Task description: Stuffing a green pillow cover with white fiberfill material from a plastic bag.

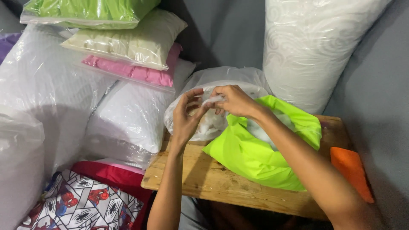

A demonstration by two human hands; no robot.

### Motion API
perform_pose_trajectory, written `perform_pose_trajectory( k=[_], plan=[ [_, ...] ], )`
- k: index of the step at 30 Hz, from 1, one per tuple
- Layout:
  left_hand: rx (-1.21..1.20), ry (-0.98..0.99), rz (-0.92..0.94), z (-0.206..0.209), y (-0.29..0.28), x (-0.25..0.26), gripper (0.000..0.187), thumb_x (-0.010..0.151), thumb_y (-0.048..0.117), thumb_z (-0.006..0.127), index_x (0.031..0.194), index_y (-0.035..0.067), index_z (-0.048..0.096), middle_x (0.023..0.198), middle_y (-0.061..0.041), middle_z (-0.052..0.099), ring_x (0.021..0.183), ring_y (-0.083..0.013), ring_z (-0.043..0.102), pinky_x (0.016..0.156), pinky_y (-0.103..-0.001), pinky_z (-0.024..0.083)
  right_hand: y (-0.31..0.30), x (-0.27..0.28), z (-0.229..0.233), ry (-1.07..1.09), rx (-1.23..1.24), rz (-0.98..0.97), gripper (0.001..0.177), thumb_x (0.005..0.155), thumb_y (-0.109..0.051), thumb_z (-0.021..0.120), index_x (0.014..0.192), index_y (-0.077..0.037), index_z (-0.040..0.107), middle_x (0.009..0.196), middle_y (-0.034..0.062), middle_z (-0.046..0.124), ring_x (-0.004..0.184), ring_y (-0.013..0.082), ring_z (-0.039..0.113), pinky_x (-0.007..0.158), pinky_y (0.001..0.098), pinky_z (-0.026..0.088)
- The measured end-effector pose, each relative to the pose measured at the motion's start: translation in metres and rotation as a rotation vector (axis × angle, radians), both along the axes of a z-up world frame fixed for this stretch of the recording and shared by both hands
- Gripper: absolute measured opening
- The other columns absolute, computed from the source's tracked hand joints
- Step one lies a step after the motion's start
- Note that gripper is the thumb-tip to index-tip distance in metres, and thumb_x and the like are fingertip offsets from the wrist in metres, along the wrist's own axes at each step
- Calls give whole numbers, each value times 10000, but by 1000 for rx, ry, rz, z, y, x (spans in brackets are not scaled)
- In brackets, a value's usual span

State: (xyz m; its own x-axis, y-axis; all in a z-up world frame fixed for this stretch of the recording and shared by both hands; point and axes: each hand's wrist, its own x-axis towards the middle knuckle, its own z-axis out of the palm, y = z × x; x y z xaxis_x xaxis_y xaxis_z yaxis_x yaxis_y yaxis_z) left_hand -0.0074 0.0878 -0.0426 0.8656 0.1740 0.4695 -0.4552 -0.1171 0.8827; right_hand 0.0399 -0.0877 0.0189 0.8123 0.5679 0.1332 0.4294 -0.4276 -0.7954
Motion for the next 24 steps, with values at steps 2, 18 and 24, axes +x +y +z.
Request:
perform_pose_trajectory(
  k=[2,18,24],
  plan=[
    [45,64,-49,9,-2,-3,617,797,177,902,1345,88,632,1294,-162,678,1116,-376,642,953,-435,584,0,11,-9,-39,-29,-26,96,891,-119,753,937,-44,715,726,183,760,702,270,770,671,380,597],
    [-194,102,-4,4,-7,11,213,963,127,743,1137,5,748,875,-130,773,711,-120,690,807,-281,579,-134,34,18,-127,-358,-379,192,871,-218,779,1023,-100,774,854,216,762,872,411,730,793,475,526],
    [406,-27,-362,22,-82,12,391,880,212,781,1226,44,712,1066,-228,745,1070,-433,701,978,-513,516,-190,23,3,-145,-280,-541,201,941,-193,766,1098,-68,781,1153,163,635,560,210,639,666,381,540]
  ],
)
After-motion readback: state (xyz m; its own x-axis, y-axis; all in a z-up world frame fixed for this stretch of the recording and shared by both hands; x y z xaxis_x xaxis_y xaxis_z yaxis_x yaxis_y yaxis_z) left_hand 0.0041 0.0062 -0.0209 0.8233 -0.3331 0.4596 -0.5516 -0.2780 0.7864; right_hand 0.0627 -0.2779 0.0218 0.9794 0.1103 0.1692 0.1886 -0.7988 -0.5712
